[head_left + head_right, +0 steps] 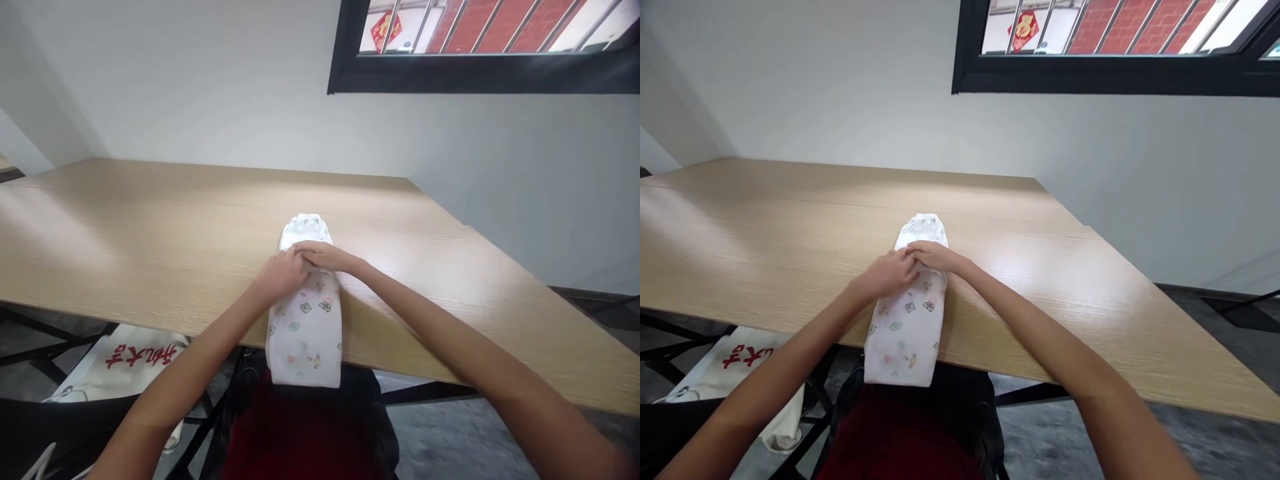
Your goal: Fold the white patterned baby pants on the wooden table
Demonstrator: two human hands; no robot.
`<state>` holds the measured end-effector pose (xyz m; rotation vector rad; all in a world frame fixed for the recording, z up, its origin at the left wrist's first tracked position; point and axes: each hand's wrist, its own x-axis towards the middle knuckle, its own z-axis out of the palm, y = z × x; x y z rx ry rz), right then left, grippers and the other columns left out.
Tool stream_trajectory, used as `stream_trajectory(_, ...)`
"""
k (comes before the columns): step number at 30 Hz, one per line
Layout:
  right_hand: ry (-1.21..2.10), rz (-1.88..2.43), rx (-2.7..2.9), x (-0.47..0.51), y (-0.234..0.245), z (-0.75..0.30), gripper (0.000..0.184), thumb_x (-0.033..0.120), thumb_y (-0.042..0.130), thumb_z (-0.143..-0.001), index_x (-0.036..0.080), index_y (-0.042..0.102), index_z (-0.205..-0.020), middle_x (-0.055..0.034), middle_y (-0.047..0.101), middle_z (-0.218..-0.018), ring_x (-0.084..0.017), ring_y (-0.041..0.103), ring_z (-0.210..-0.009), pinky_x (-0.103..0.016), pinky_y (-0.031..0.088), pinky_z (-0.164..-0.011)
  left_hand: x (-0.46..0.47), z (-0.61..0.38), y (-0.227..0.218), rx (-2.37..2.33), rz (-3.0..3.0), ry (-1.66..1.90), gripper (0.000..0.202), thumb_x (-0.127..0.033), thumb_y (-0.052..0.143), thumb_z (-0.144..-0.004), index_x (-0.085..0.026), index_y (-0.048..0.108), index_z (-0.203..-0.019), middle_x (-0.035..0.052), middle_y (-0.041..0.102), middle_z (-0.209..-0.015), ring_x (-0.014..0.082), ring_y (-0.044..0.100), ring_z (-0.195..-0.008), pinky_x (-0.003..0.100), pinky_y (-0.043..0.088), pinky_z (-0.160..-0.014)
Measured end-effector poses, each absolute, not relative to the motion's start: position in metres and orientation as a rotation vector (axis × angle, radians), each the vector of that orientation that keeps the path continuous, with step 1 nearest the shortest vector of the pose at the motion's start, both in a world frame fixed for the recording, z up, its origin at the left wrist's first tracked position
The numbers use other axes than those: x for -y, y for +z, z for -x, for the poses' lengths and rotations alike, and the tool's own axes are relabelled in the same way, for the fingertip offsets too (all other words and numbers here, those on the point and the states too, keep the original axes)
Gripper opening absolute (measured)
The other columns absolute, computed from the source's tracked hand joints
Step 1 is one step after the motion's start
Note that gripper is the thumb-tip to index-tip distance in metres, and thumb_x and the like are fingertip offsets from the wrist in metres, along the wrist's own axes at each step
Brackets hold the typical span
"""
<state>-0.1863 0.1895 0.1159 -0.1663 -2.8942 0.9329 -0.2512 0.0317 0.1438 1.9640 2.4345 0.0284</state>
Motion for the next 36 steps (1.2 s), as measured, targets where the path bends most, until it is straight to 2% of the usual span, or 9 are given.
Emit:
stream_trajectory(5,0.505,0.132,2.897,-0.234,0.103,0.222,0.044,0.016,0.03,-0.087,0.017,0.049,-0.127,-0.0055,0.042,-0.136,-0.022,0.032,-0.127,-0.042,0.025,-0.107,0.034,0.184,0.118,-2.395,-2.016,0.081,0.036,-0.028,0.034,-0.094,-0.014,0.046,-0.125,0.0148,0.047,-0.128,0.0307,0.047,-0.11,0.05,0.04,-0.09)
stream_trajectory(9,0.526,0.101,3.009,-0.231,0.118,0.219,0.041,0.019,0.032,-0.087,0.019,0.052,-0.123,-0.0059,0.048,-0.13,-0.024,0.04,-0.122,-0.043,0.032,-0.103,0.089,0.176,0.118,-2.166,-2.13,0.194,0.042,-0.042,0.05,-0.086,-0.023,0.047,-0.123,0.006,0.053,-0.124,0.0291,0.047,-0.112,0.052,0.037,-0.096)
stream_trajectory(12,0.6,0.034,3.168,-0.201,0.134,0.178,0.039,0.035,0.037,-0.09,0.02,0.053,-0.123,-0.0079,0.049,-0.128,-0.027,0.045,-0.118,-0.042,0.039,-0.097,0.101,0.205,0.12,-2.265,-2.116,0.118,0.057,-0.017,0.058,-0.078,-0.032,0.039,-0.129,0.0033,0.043,-0.135,0.0311,0.04,-0.118,0.054,0.033,-0.097)
stream_trajectory(16,0.501,-0.173,3.241,-0.145,0.135,0.099,0.067,0.056,0.056,-0.078,0.027,0.039,-0.136,-0.0065,0.034,-0.141,-0.032,0.029,-0.128,-0.048,0.032,-0.103,0.092,0.239,0.111,-2.415,-2.179,0.099,0.072,0.004,0.044,-0.068,-0.035,0.041,-0.128,0.0048,0.042,-0.132,0.0298,0.037,-0.118,0.051,0.034,-0.092)
stream_trajectory(19,0.219,-0.212,3.101,-0.108,0.117,0.06,0.094,0.036,0.075,-0.063,0.025,0.025,-0.142,-0.0094,0.027,-0.144,-0.036,0.022,-0.131,-0.055,0.021,-0.106,0.078,0.246,0.098,-2.339,-2.327,0.333,0.051,-0.001,0.045,-0.074,-0.029,0.052,-0.115,0.0069,0.043,-0.13,0.0281,0.036,-0.119,0.046,0.034,-0.093)
stream_trajectory(22,0.011,-0.197,2.931,-0.087,0.103,0.049,0.074,0.01,0.061,-0.064,0.015,0.038,-0.134,-0.016,0.042,-0.134,-0.035,0.036,-0.123,-0.054,0.026,-0.104,0.071,0.243,0.095,-2.175,-2.449,0.605,0.029,-0.008,0.045,-0.082,-0.027,0.058,-0.1,0.0046,0.053,-0.12,0.0253,0.039,-0.116,0.043,0.032,-0.094)
stream_trajectory(27,0.363,-0.179,2.82,-0.056,0.126,0.039,0.018,0.009,0.044,-0.076,0.02,0.056,-0.086,-0.0068,0.063,-0.079,-0.021,0.058,-0.073,-0.035,0.049,-0.068,0.088,0.229,0.13,-1.75,-2.363,0.699,0.016,-0.011,0.043,-0.084,-0.021,0.054,-0.078,-0.0001,0.061,-0.079,0.0163,0.053,-0.087,0.033,0.035,-0.088)
stream_trajectory(31,0.798,0.001,2.693,-0.034,0.161,0.026,0.024,0.007,0.044,-0.073,0.021,0.053,-0.092,-0.0001,0.061,-0.072,-0.015,0.057,-0.061,-0.024,0.045,-0.056,0.102,0.224,0.175,-1.67,-2.298,0.698,0.013,-0.01,0.044,-0.082,-0.019,0.053,-0.079,0.0,0.059,-0.075,0.0152,0.053,-0.079,0.03,0.037,-0.08)
stream_trajectory(36,0.851,0.354,2.581,-0.09,0.178,0.071,0.024,0.018,0.048,-0.079,0.02,0.052,-0.102,0.0016,0.06,-0.069,-0.015,0.055,-0.056,-0.023,0.041,-0.05,0.042,0.26,0.197,-2.14,-2.176,0.631,0.014,-0.028,0.052,-0.084,-0.018,0.057,-0.075,-0.0006,0.059,-0.07,0.0157,0.052,-0.066,0.027,0.037,-0.062)
